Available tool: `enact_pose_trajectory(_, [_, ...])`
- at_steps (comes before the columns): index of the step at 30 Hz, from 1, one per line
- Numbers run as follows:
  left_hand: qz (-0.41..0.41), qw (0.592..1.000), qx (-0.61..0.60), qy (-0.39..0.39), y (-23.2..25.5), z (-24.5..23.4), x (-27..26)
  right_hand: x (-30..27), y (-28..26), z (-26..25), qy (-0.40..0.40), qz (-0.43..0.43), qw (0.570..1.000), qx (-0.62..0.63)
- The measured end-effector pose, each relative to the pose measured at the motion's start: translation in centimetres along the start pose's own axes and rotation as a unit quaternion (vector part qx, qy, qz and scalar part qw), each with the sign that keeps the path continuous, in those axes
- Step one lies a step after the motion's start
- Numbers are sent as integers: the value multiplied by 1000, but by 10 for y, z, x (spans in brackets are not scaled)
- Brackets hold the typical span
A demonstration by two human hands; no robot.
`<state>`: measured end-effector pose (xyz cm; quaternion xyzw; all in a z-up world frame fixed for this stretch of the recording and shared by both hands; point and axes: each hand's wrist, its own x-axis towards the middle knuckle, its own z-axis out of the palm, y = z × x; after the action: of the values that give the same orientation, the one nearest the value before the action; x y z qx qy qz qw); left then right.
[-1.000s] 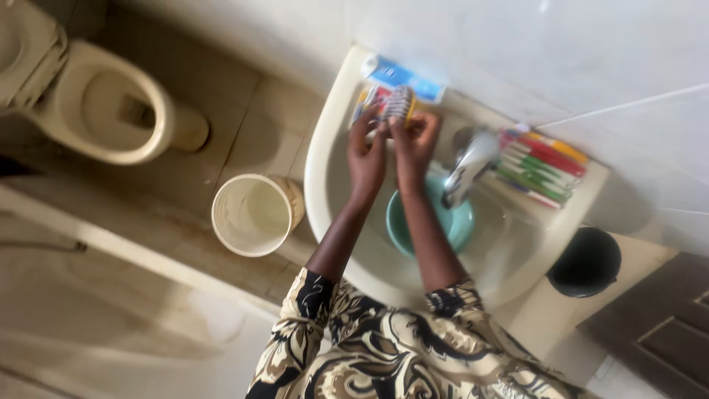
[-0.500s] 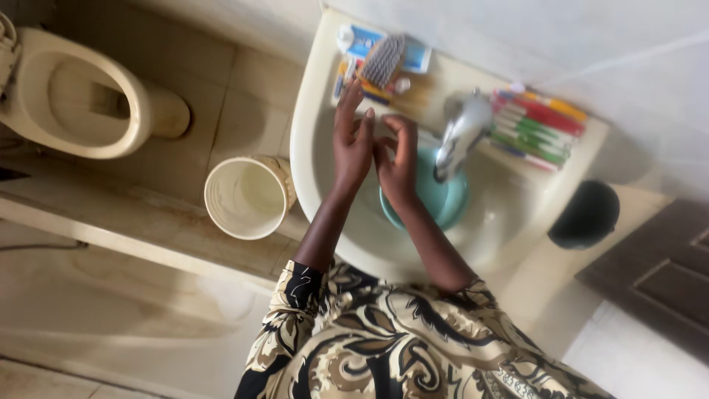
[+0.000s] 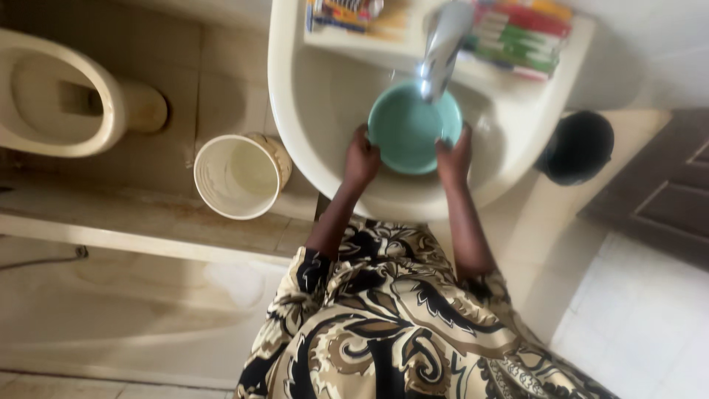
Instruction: The person organizes various bathroom items by hand including toothbrushes, toothpaste tubes, a comb, and a brush, placing them onto the edge of a sink and rinsing a small bowl.
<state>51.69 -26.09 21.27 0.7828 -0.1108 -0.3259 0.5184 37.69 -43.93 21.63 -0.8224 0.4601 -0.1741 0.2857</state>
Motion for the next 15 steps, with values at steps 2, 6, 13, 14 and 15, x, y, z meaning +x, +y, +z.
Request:
enact_pose_trajectory(2, [-32,998,-57,-18,5,-4,0,-1,1,-1,-69,106,986,110])
enact_pose_trajectory(6, [-105,970,-201,-87,16,-7,-2,5,-15,-34,-41,96,977,187])
enact_pose_trajectory(13, [-233,936,-207,-161,-39,38,21,12,-48,-42,47,-112,993,3])
enact_pose_trajectory(14, [-266,919,-229,-178,-46,45,20,15,-50,-39,46,-113,993,4])
enact_pose_trajectory(15, [-300,899,-251,-195,-51,51,19,18,-51,-38,51,-122,991,-16])
